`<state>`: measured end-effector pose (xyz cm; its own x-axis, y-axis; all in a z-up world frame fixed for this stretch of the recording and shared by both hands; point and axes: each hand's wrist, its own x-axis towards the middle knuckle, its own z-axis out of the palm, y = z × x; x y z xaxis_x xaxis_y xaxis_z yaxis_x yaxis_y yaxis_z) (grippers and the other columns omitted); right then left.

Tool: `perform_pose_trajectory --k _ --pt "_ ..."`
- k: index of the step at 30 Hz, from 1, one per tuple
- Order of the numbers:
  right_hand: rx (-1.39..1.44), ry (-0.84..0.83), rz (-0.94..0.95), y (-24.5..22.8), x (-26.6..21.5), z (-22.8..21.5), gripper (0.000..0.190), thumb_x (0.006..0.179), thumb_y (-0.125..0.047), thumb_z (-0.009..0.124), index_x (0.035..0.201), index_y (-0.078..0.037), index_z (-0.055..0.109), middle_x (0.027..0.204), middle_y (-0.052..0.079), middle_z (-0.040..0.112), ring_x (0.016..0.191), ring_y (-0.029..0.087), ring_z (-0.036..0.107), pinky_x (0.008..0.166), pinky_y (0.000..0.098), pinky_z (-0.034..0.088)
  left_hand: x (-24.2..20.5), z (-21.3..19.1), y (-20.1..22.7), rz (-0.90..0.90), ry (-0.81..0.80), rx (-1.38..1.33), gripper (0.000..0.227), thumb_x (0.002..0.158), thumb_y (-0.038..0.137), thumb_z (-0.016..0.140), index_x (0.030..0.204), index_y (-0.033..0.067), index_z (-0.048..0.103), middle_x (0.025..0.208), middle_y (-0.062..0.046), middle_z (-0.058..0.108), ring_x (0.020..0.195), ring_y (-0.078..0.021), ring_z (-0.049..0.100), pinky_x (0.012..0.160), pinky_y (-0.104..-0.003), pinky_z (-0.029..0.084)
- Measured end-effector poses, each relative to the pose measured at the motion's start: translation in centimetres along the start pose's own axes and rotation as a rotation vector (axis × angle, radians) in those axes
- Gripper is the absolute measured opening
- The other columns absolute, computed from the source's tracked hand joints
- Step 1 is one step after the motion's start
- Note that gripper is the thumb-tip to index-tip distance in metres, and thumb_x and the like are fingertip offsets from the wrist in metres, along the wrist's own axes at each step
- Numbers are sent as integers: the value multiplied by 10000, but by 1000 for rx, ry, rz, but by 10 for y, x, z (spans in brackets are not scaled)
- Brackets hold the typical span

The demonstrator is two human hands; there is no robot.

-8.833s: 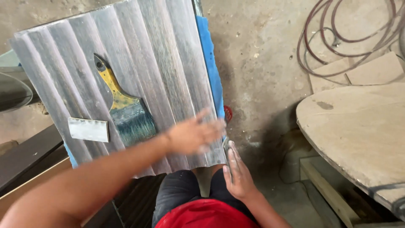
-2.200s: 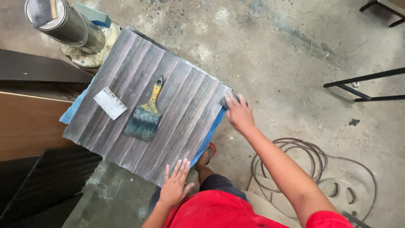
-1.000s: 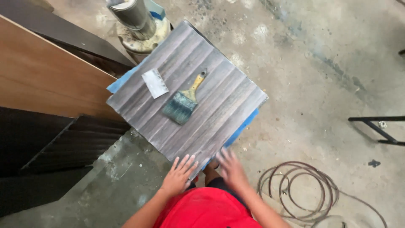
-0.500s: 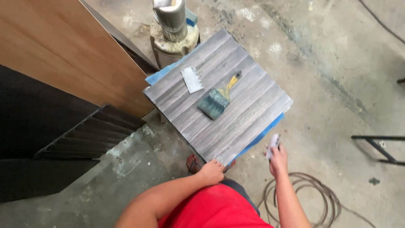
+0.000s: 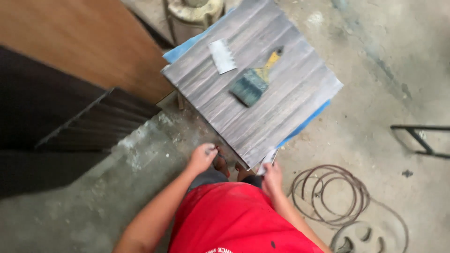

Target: Manually sanding and cleaning a textured furniture panel using a sanding block, brush, and scraper.

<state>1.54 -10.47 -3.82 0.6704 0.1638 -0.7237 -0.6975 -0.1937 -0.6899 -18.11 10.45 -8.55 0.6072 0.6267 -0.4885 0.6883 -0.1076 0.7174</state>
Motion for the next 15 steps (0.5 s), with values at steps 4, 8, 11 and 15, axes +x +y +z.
perform_pose_trajectory --k 4,8,11,15 --pt "-902 -339 -176 84 25 -79 334 856 -170 587 1177 -137 674 1243 183 637 1133 339 623 929 459 506 19 17 20 -149 358 -371 590 871 374 765 1338 30 657 1201 -183 738 1102 -300 700 974 -390 542" --pt "-1208 -718 -414 118 117 -158 431 752 11 646 1077 -202 831 1222 0 767 1183 159 664 1116 247 399 67 40 52 -355 478 -850 854 841 338 761 1549 29 398 1498 -170 564 1350 -253 588 1095 -335 476" --pt "-1313 -769 -503 46 106 -163 367 736 -37 678 1013 -228 825 1191 24 766 1139 205 692 1019 285 464 59 34 96 -473 423 -751 877 843 454 714 1559 60 397 1550 -178 495 1428 -300 482 1170 -365 369" --pt "-1011 -210 44 -47 31 -139 184 767 -91 721 910 -50 829 947 54 754 868 164 621 725 306 475 46 52 128 -470 325 -781 1115 827 464 742 1639 59 93 1742 -92 -39 1595 -235 108 1272 -316 127"
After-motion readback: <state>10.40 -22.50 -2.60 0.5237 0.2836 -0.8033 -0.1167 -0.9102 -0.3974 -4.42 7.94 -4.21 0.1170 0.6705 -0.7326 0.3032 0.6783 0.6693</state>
